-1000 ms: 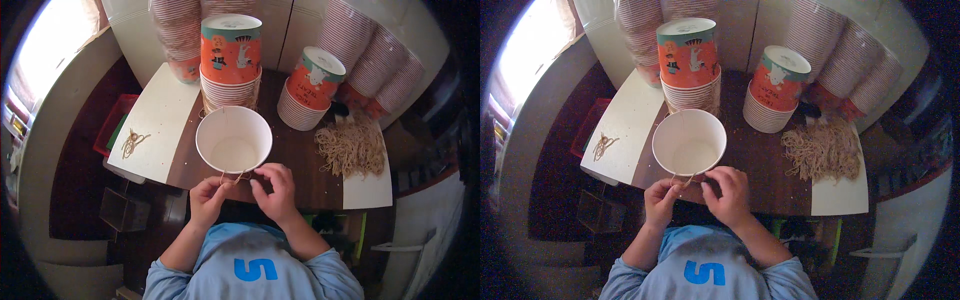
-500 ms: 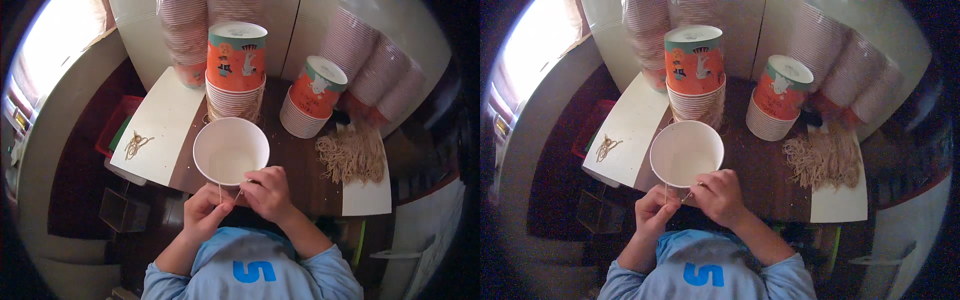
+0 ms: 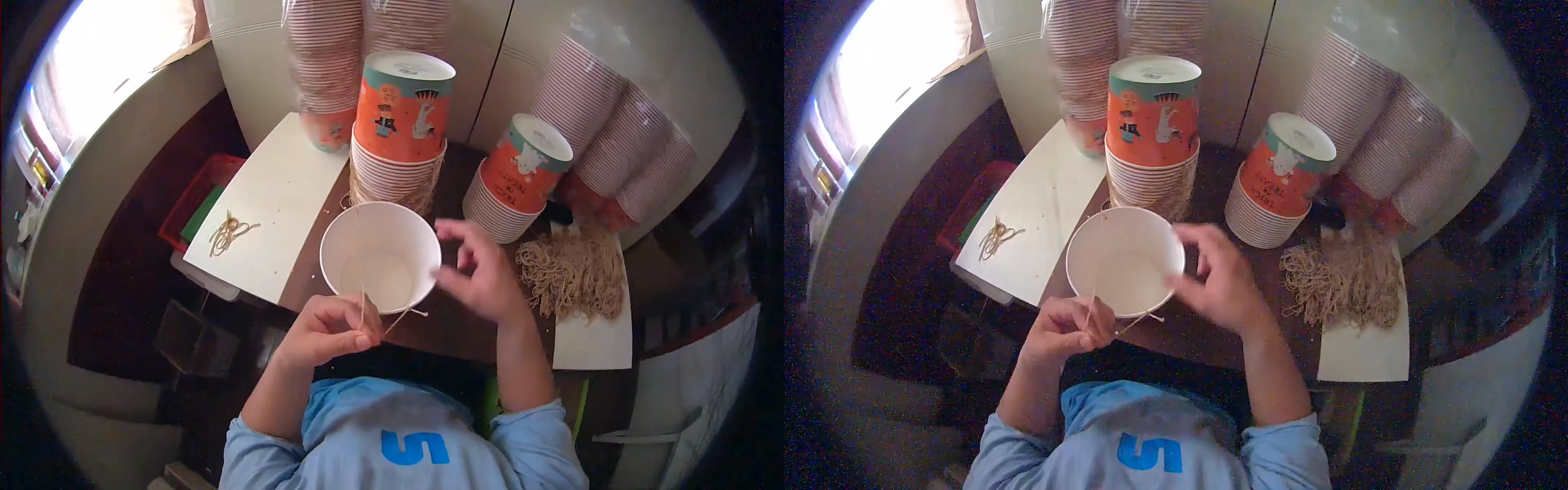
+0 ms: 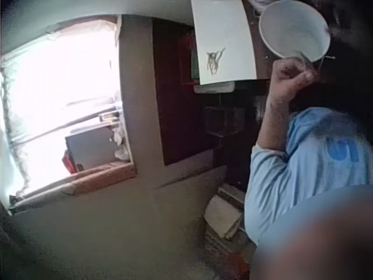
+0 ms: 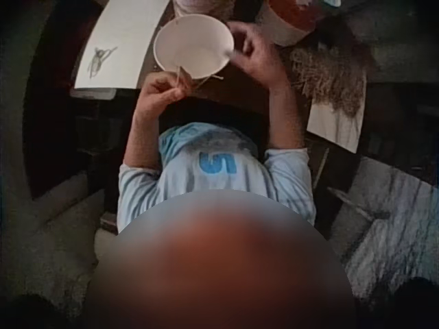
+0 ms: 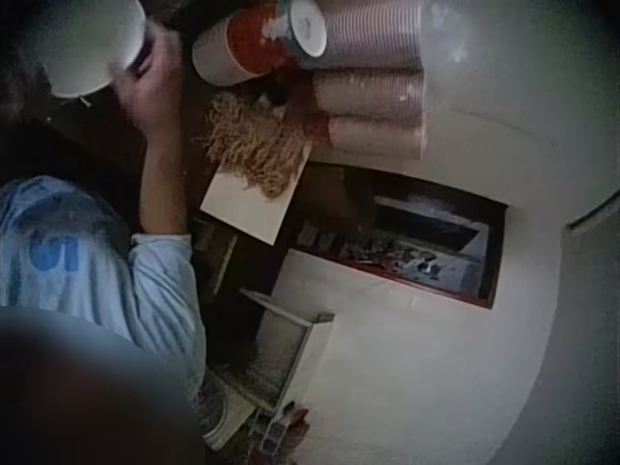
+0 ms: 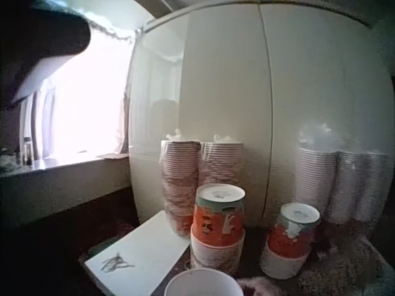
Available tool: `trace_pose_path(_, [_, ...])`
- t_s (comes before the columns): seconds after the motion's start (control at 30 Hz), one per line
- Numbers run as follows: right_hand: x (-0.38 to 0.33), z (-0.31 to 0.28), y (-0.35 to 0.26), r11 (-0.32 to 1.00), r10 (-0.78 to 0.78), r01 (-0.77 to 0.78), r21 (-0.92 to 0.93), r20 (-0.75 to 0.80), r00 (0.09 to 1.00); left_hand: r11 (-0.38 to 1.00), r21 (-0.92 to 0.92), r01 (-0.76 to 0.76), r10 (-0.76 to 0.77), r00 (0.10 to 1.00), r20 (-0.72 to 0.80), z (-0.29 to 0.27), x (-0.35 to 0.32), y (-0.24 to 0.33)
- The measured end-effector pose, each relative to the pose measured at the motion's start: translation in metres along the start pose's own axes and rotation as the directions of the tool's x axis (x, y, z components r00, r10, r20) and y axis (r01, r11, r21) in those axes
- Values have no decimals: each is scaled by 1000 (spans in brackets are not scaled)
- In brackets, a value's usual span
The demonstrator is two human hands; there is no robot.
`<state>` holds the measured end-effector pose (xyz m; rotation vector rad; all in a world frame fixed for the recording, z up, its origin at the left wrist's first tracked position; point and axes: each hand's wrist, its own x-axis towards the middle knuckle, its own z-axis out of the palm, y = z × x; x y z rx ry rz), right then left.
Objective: Attaching thin strings or elastic bands to the edges of printed paper buckets.
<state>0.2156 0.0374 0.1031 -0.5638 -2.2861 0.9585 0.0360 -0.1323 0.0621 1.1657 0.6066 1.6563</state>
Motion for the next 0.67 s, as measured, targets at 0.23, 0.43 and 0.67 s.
trace_pose_path(0.23, [80,16,28,915,163,-21,-403,322,933,977,212,-11,-45,965,257,-2,8,12])
trace_pose_path(0.43, [48,16,-1,977,-156,119,-175,-217,964,758,652,-31,448,751,-485,-17,-34,21])
trace_pose_path(0.67, [55,-36,-50,840,-514,533,-100,166,841,835,528,-152,387,845,-368,-19,25,42])
